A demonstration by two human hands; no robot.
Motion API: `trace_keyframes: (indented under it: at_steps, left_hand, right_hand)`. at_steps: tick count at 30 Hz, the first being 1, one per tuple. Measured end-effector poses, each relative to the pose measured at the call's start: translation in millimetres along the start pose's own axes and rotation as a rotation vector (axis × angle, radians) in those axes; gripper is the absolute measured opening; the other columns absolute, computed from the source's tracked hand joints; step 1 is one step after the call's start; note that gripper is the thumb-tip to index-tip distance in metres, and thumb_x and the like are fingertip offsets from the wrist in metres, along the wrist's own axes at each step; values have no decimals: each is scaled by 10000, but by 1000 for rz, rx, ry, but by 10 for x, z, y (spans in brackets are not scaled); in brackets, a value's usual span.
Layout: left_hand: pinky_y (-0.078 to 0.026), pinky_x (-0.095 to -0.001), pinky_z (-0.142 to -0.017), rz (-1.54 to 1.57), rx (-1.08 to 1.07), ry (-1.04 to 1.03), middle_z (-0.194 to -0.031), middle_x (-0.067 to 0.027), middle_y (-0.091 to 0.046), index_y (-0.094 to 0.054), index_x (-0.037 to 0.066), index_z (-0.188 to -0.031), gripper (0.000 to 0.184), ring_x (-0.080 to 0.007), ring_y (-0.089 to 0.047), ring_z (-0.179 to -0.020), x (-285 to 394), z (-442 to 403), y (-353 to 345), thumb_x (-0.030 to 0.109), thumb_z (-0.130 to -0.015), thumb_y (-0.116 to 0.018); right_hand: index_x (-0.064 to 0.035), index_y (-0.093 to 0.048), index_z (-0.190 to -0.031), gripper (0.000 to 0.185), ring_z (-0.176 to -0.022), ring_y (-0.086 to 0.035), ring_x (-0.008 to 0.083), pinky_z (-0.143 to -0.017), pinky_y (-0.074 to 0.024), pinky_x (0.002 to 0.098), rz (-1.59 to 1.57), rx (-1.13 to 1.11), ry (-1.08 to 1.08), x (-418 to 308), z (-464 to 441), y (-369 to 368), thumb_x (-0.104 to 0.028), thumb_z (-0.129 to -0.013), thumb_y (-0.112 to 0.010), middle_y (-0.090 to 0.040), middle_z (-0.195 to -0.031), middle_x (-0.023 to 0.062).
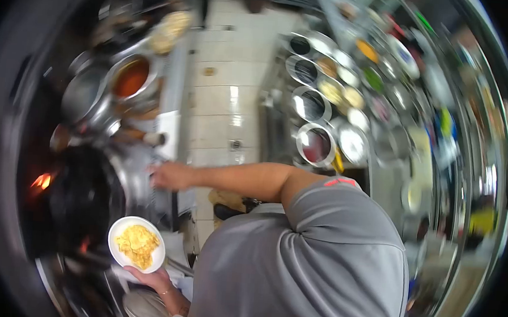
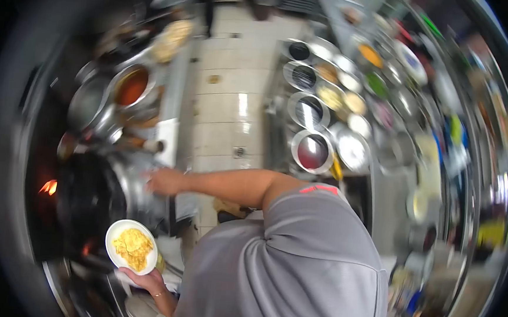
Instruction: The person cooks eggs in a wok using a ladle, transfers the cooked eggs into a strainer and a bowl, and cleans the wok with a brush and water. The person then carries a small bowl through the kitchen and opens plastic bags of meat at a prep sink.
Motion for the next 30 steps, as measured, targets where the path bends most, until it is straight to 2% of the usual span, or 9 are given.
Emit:
trace_keyframes:
  at_steps: [3, 7, 10, 13, 14, 21, 24, 29, 30]
  left_hand:
    - [-324, -476, -1239, -61, -264, 199, -1637, -163, -378, -298, 29, -1605, 830, -342, -417, -1475, -666, -38, -509, 651, -1060, -363]
    - [-399, -474, -1187, -214, -668, 528, -1569, -185, -459, -332, -3, -1573, 818, -335, -490, -1418, -998, 646, -1621, 640, -1068, -361]
    - [-402, -450, -1178, -400, -963, 574, -1537, -191, -497, -366, -42, -1539, 751, -304, -487, -1420, -1628, 1155, -1953, 563, -1095, -384]
    - [-555, -445, -986, -577, -1342, 459, -1525, -167, -480, -249, 38, -1634, 865, -269, -576, -1263, -1856, 2033, -2517, 633, -1044, -467]
    - [-591, -435, -893, -653, -1403, 415, -1514, -159, -468, -194, 84, -1661, 887, -255, -600, -1176, -1997, 2180, -2518, 629, -1032, -499]
    - [-614, -362, -810, -999, -1280, 605, -1448, -156, -521, -282, 90, -1637, 695, -228, -637, -1108, -2969, 2925, -1728, 481, -1095, -472]
    - [-602, -328, -796, -1121, -1285, 625, -1448, -150, -532, -293, 82, -1634, 634, -200, -645, -1071, -3109, 3431, -1439, 407, -1114, -458]
    - [-589, -305, -796, -1241, -1303, 656, -1415, -142, -564, -311, 80, -1628, 635, -172, -639, -1042, -3102, 3723, -949, 336, -1093, -539]
    - [-589, -305, -796, -1249, -1292, 658, -1415, -142, -564, -311, 80, -1628, 635, -172, -639, -1042, -3100, 3690, -861, 336, -1093, -539]
  right_hand:
    - [-78, -458, -1443, 514, -1060, -677, 442, -904, -521, 559, -93, 40, 37, -143, 972, -211, -358, -1028, -571, -712, -1107, 243]
    - [-68, -422, -1449, 493, -1048, -664, 479, -904, -523, 559, -283, 225, -178, -397, 2083, 530, -303, -1031, -536, -708, -1102, 256]
    - [-64, -399, -1452, 463, -759, -716, 344, -647, -585, 444, -449, 354, -559, 118, 3231, 672, -190, -1012, -470, -708, -993, 198]
    - [-76, -373, -1492, 486, -536, -636, 140, -446, -541, 302, -795, 713, -663, 440, 4641, 744, -110, -1009, -405, -674, -908, 108]
    - [-79, -359, -1508, 493, -535, -629, 144, -450, -547, 307, -758, 840, -718, 562, 5173, 805, -104, -1017, -396, -669, -909, 107]
    - [-8, -443, -1320, 321, -531, -654, 189, -453, -562, 345, -488, 1528, -1221, 829, 8540, 1195, -79, -1007, -428, -647, -800, 128]
    - [13, -461, -1291, 315, -513, -622, 187, -444, -540, 336, -411, 1610, -1248, 1056, 9333, 1263, -75, -992, -415, -636, -784, 127]
    - [44, -466, -1290, 371, -544, -581, 169, -452, -506, 301, -778, 1755, -949, 1424, 9700, 1300, -51, -940, -390, -617, -764, 123]
    - [32, -481, -1296, 332, -568, -593, 155, -460, -501, 293, -808, 1801, -890, 1484, 9728, 1299, -145, -1018, -446, -621, -768, 125]
Point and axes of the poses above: each hand's wrist, its own z-axis away from the middle knuckle, its own y-axis out of the back of the hand, x = y × z, the point moved 10 cm from there along -z, towards the middle knuckle
